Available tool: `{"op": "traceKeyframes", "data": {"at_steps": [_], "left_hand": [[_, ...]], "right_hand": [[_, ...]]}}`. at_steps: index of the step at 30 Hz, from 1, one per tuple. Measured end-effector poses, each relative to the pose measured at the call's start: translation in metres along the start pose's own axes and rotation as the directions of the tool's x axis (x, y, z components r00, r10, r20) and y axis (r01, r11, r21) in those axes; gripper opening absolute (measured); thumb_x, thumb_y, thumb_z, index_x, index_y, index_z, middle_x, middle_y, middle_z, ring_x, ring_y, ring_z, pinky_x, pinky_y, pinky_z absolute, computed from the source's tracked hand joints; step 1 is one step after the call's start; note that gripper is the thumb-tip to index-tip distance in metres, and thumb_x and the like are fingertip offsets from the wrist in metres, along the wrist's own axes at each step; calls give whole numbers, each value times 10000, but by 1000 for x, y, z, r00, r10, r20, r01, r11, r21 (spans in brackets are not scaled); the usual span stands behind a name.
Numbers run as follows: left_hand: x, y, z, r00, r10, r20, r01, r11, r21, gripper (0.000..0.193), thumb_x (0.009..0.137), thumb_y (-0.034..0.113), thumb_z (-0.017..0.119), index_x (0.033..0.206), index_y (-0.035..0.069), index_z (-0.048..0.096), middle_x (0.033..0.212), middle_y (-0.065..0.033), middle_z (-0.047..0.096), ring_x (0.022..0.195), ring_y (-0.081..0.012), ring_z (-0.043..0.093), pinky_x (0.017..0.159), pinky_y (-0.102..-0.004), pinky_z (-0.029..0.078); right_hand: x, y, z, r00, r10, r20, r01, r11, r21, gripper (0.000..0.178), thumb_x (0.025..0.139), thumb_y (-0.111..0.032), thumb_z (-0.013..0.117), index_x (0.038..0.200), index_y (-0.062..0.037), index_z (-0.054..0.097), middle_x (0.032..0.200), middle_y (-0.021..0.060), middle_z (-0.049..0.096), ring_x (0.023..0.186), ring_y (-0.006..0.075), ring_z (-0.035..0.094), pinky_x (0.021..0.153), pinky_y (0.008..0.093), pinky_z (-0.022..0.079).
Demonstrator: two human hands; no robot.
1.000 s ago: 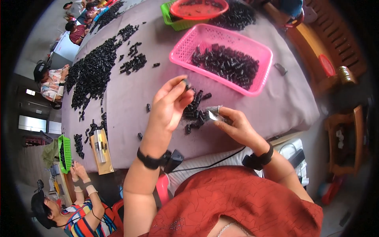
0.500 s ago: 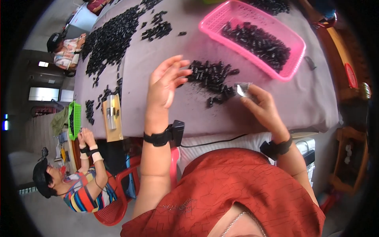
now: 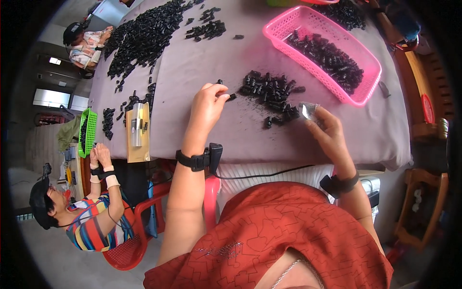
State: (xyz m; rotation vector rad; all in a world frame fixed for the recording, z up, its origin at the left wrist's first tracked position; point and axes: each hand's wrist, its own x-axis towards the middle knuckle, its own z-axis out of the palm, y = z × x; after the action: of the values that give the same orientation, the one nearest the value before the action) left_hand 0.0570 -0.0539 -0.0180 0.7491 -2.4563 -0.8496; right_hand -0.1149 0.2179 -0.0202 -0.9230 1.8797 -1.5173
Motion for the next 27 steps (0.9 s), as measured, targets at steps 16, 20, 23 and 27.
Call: {"op": "traceKeyframes", "data": {"at_steps": [16,20,23,27], "left_hand": [[-31,59,33,832,-111,544,545,349,-762,255,870,70,671,1116,33,617,862,-47,665,696,-87,620,639,-218,518],[-45,79,54,728,-84,681,681,-28,-732,278,905,101,636,1176,49,603,875,-47,660,715,-108,619,660,-246,528],[-49,79,62,725,-95,682,681,-52,-730,247,916,117,629,1156,64,608,870,-31,656,724,-107,627,664,-257,533],[-52,80,62,712,-104,695,688,-94,-719,220,918,131,631,1130,75,614,900,-30,663,735,-109,638,662,-265,539]], "right_hand": [[-6,-8,-1,987,-126,100,103,972,211,347,869,-78,645,1192,16,559,865,-29,519,802,59,458,701,228,413],[-10,-11,1,958,-89,272,13,963,269,507,858,-104,671,1320,-7,485,857,-14,525,805,71,471,707,243,418],[-10,-13,-1,941,-95,326,-6,955,295,532,863,-124,677,1339,-7,471,825,-22,500,770,66,448,673,241,399],[-9,-11,0,920,-131,368,-15,930,368,553,871,-134,673,1361,-2,454,791,-35,472,734,63,422,644,236,377]]}}
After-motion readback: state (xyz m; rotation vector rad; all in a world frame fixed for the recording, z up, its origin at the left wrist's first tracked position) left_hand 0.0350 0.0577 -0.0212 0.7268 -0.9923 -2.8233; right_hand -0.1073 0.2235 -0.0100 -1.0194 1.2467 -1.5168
